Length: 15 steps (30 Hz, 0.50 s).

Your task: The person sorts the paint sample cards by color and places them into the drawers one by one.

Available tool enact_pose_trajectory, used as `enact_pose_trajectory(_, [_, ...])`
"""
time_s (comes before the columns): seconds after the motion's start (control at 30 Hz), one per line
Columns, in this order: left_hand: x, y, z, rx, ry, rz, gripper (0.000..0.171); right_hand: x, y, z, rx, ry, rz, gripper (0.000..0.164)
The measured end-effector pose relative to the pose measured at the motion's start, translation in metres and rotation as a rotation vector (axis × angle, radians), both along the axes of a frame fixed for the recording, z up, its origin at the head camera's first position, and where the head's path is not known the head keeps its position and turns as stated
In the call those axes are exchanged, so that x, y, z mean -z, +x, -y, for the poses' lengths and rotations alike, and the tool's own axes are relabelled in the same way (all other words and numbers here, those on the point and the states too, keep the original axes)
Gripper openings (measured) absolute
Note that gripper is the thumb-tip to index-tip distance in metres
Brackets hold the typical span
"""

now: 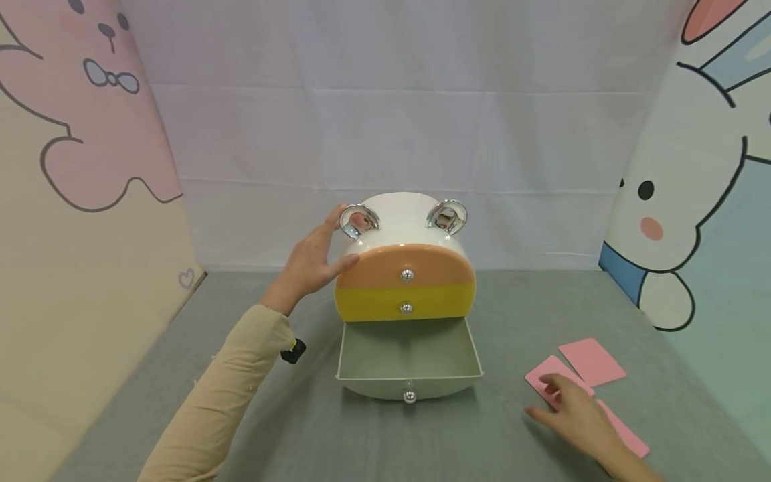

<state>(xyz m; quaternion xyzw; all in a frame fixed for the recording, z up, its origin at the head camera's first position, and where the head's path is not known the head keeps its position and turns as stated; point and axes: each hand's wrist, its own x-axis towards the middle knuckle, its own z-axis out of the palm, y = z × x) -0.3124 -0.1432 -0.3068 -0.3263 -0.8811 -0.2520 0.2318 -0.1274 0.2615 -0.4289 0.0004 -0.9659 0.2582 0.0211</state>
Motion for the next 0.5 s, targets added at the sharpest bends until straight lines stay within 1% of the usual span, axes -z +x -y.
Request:
enact_pose_trajectory(0.13, [0.000,-0.001,0.000,0.004,0.000,0.000,0.082,0.009,0.010,-0.036,0.067,0.098,0.011,0.080])
enact_pose_trajectory(0.23, [0.000,0.000,0.000,0.003,-0.003,0.000,0.083,0.017,0.018,-0.055,0.089,0.137,-0.044,0.082])
enact_pose_trajectory(0.37, [0.000,0.000,0.000,0.006,-0.006,0.004,0.083,0.025,0.030,-0.071,0.093,0.191,-0.132,0.076])
enact_pose_trajectory(0.4, [-0.001,0.000,0.000,0.007,-0.006,0.006,0.083,0.026,0.032,-0.074,0.095,0.206,-0.125,0.077])
enact_pose_trajectory(0.5, [0.000,0.000,-0.001,0.007,-0.006,0.008,0.083,0.028,0.037,-0.079,0.114,0.245,-0.058,0.081])
